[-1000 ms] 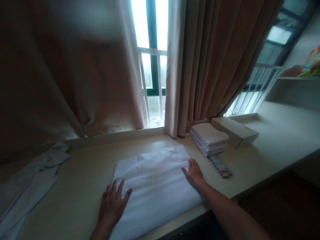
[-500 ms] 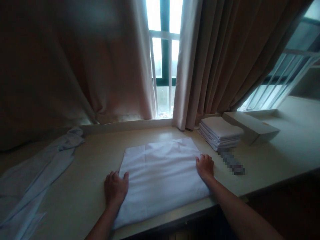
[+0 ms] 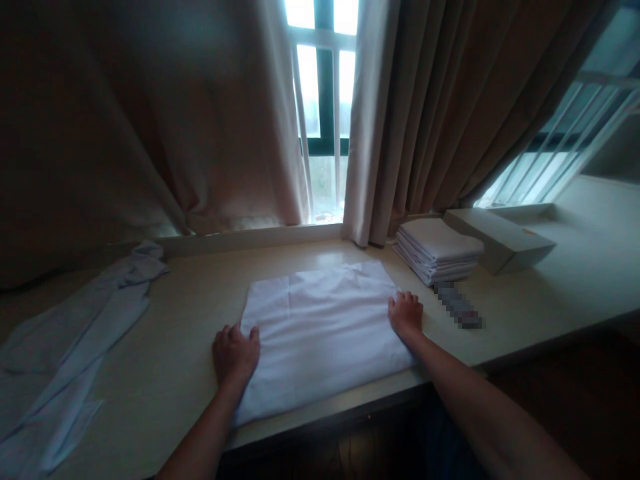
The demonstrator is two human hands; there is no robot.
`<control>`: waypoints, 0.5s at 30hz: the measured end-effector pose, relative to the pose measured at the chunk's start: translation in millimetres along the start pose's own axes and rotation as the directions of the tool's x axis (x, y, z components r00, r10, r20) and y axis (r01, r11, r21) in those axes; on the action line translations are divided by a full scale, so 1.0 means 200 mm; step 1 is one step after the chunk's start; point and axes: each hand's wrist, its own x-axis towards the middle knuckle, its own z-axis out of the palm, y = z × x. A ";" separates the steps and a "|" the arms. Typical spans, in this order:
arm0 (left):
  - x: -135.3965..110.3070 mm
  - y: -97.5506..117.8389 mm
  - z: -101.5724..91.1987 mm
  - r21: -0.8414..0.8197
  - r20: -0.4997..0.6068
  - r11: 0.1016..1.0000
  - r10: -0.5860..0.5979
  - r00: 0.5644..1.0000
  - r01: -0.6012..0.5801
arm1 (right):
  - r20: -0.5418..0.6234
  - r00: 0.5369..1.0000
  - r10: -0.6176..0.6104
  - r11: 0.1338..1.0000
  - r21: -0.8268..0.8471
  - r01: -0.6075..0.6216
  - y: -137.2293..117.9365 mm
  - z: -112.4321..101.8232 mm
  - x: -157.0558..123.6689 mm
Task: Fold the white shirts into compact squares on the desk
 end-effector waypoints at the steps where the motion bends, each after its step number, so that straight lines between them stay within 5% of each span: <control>1: 0.00 0.00 0.00 0.005 0.003 1.000 -0.004 1.000 0.004 | 0.000 1.000 -0.003 1.000 -0.001 0.003 0.00 0.00 0.00; 11: 0.01 -0.01 0.02 0.077 0.000 0.996 0.039 0.999 -0.038 | 0.036 0.999 0.018 1.000 -0.012 -0.017 -0.01 -0.01 0.02; 15: 0.01 0.00 0.01 0.109 -0.008 0.993 0.038 0.999 -0.037 | 0.149 0.987 0.056 0.998 0.010 -0.058 -0.02 -0.05 0.10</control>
